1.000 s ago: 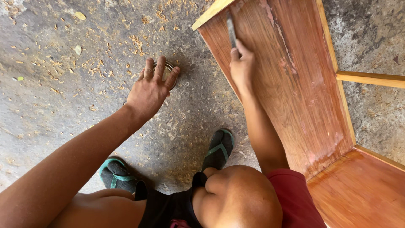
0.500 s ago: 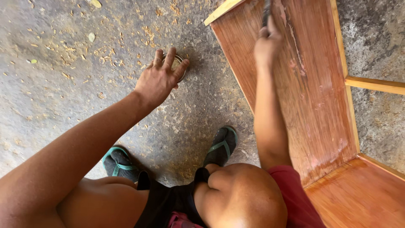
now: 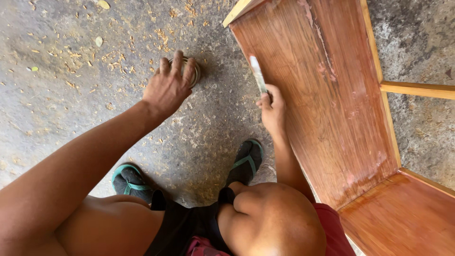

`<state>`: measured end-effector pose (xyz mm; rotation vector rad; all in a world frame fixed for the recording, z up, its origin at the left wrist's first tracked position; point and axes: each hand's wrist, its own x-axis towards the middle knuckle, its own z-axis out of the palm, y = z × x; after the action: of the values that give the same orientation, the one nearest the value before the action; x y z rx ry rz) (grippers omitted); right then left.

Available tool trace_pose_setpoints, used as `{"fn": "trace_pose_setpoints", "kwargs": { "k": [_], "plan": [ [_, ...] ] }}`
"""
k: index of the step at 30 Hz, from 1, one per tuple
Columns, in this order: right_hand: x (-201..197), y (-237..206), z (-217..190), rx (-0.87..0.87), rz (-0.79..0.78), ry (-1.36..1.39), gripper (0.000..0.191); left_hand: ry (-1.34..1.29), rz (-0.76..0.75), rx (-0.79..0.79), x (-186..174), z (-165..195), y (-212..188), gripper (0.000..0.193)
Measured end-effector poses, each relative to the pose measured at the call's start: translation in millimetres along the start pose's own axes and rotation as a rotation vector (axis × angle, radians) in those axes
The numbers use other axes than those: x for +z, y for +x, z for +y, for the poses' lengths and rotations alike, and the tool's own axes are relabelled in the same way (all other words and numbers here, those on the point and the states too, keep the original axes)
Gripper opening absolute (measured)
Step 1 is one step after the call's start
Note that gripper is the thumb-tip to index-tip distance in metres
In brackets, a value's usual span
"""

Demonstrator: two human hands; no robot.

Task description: The person applies dark wood stain to the surfaces of a wooden shelf unit, holding a can of stain in one hand and spreading it with a small applicator in the other. They work on the upper panels while standing, then crouch to stain the lower side panels of the piece.

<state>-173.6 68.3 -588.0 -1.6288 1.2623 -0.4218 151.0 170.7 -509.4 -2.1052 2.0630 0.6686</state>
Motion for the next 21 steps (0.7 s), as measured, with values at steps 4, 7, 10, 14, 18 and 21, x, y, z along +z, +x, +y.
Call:
{"fn": "trace_pose_setpoints", "kwargs": {
  "k": [4,7,10,14,18,21],
  "plan": [
    [-19,-10,7,-0.03,0.056,0.079,0.031,-0.069,-0.148,-0.069,-12,1,-4,0.083],
    [-25,-6,-5,0.064,0.137,0.041,0.044,-0.007,-0.185,-0.061,-16,4,-5,0.082],
    [-27,17,-22,0.186,0.116,-0.099,0.036,0.021,-0.151,-0.036,-15,4,-2,0.083],
    [-22,59,-36,-0.606,0.253,-0.473,0.035,0.043,-0.162,-0.035,-9,5,-1,0.084],
    [-14,83,-38,-0.539,0.242,-0.456,0.036,0.101,-0.172,-0.031,-6,6,-2,0.081],
    [-10,86,-34,-0.506,0.24,-0.49,0.032,0.084,-0.159,-0.022,-7,6,-3,0.08]
  ]
}}
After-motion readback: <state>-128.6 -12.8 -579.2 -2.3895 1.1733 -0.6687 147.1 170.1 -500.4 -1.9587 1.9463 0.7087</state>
